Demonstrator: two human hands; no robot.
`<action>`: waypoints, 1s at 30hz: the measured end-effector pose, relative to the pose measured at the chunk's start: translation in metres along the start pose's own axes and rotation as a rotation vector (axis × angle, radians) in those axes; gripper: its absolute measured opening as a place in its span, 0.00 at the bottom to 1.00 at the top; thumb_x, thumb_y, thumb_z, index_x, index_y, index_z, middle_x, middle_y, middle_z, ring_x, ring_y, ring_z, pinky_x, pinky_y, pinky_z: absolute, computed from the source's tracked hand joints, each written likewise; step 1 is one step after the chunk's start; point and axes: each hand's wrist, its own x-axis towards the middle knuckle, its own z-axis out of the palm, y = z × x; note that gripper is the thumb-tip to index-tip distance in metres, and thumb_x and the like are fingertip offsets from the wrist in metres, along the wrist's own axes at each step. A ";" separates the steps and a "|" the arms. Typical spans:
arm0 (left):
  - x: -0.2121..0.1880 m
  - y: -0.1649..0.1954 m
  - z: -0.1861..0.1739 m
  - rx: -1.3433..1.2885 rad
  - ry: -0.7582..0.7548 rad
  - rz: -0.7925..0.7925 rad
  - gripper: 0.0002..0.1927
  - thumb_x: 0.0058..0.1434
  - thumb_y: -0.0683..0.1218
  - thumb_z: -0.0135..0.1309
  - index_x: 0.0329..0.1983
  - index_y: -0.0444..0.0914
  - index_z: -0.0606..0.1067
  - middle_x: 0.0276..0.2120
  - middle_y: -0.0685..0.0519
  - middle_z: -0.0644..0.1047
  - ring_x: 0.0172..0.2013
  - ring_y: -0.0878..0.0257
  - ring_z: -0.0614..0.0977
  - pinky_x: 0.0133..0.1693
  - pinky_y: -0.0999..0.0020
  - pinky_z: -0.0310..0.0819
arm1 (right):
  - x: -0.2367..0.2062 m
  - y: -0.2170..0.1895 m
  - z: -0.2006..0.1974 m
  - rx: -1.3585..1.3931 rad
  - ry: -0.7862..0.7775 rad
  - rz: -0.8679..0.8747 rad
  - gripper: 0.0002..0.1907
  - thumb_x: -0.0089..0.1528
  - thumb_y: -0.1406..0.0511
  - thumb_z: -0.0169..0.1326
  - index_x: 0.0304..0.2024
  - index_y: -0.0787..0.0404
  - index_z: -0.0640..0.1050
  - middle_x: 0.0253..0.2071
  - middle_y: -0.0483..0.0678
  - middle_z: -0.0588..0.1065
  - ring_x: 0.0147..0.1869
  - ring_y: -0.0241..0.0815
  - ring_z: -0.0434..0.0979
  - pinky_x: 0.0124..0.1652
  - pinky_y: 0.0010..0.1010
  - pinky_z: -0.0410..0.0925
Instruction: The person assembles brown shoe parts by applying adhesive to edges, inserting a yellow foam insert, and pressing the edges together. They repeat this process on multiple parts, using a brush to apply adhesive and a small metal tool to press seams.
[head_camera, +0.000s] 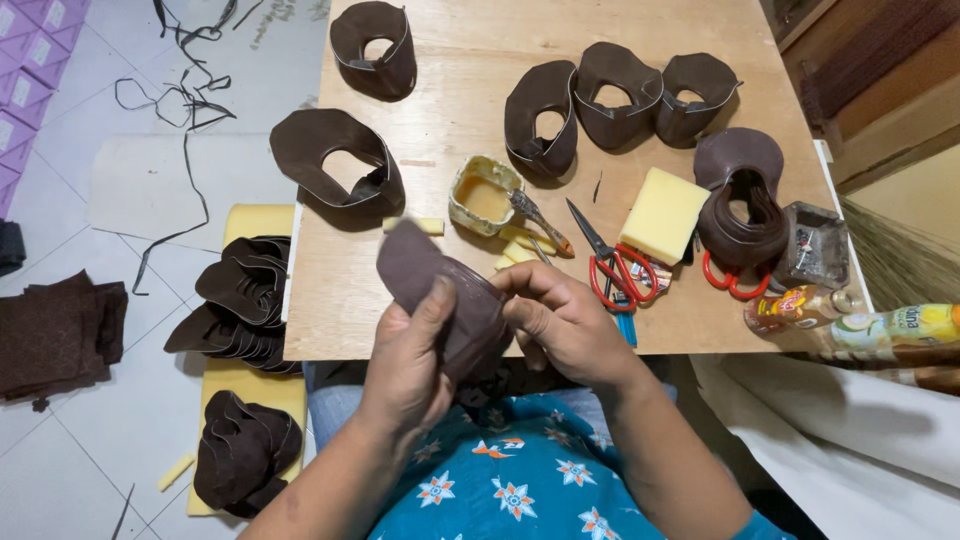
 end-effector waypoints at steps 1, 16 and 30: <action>0.001 0.002 0.000 -0.033 0.031 0.020 0.13 0.68 0.49 0.52 0.46 0.34 0.72 0.38 0.47 0.81 0.38 0.58 0.85 0.43 0.61 0.83 | -0.001 -0.001 -0.002 -0.007 -0.034 0.011 0.16 0.64 0.64 0.57 0.53 0.64 0.76 0.31 0.42 0.73 0.24 0.26 0.68 0.23 0.18 0.63; -0.003 0.008 -0.001 -0.015 -0.058 0.031 0.14 0.67 0.44 0.55 0.53 0.32 0.72 0.44 0.47 0.80 0.44 0.60 0.83 0.50 0.62 0.78 | -0.007 0.000 0.006 -0.035 -0.076 -0.063 0.22 0.60 0.69 0.63 0.55 0.66 0.73 0.45 0.44 0.77 0.47 0.30 0.77 0.47 0.24 0.72; 0.002 0.005 -0.001 0.087 -0.011 0.002 0.16 0.71 0.43 0.46 0.55 0.27 0.74 0.46 0.41 0.81 0.44 0.59 0.84 0.49 0.63 0.80 | 0.001 -0.034 0.042 -1.231 0.371 -0.872 0.37 0.63 0.50 0.53 0.63 0.74 0.68 0.63 0.68 0.71 0.71 0.63 0.67 0.66 0.52 0.61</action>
